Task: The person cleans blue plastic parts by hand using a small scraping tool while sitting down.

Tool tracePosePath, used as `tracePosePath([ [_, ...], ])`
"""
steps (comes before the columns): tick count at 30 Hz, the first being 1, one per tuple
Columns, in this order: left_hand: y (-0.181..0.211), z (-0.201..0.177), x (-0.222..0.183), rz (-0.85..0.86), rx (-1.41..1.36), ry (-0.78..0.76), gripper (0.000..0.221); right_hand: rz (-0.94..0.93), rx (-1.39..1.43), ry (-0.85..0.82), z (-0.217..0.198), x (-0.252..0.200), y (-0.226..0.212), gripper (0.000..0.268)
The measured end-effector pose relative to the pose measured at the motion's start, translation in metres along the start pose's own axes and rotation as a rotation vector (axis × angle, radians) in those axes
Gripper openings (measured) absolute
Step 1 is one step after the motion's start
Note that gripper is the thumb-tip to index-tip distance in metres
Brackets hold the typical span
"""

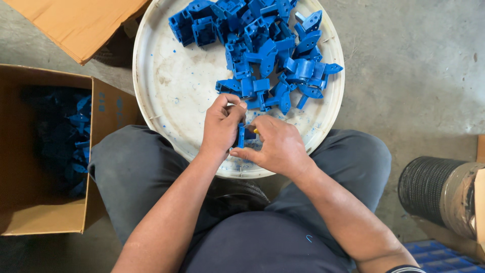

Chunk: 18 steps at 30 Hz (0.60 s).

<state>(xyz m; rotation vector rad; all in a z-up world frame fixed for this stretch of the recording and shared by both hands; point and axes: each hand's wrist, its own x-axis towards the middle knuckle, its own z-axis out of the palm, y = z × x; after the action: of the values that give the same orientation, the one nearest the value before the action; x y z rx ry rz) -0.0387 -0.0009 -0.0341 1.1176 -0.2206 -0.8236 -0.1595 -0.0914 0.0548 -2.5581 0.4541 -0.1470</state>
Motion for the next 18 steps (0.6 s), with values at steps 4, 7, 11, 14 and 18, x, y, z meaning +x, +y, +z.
tracePosePath([
  [4, -0.0009, 0.0001, -0.0009, -0.008, 0.019, 0.009, 0.009, -0.126, -0.013, 0.052, 0.0026, -0.0012, 0.0037, 0.061],
  [7, -0.0002, 0.0004, -0.0015, -0.021, 0.009, 0.005, 0.009, -0.118, -0.018, 0.047, 0.0045, -0.0023, 0.0034, 0.061],
  [11, 0.0014, 0.0009, -0.0017, -0.054, -0.016, 0.008, 0.009, -0.139, -0.013, 0.054, 0.0061, -0.003, 0.0029, 0.064],
  [14, 0.0016, 0.001, -0.0023, -0.056, 0.013, 0.018, 0.009, -0.13, -0.007, 0.047, 0.0069, -0.0036, 0.0028, 0.062],
  [18, 0.0009, 0.0, -0.0014, -0.075, 0.004, 0.017, 0.009, -0.13, -0.02, 0.064, 0.0066, -0.0032, 0.002, 0.061],
])
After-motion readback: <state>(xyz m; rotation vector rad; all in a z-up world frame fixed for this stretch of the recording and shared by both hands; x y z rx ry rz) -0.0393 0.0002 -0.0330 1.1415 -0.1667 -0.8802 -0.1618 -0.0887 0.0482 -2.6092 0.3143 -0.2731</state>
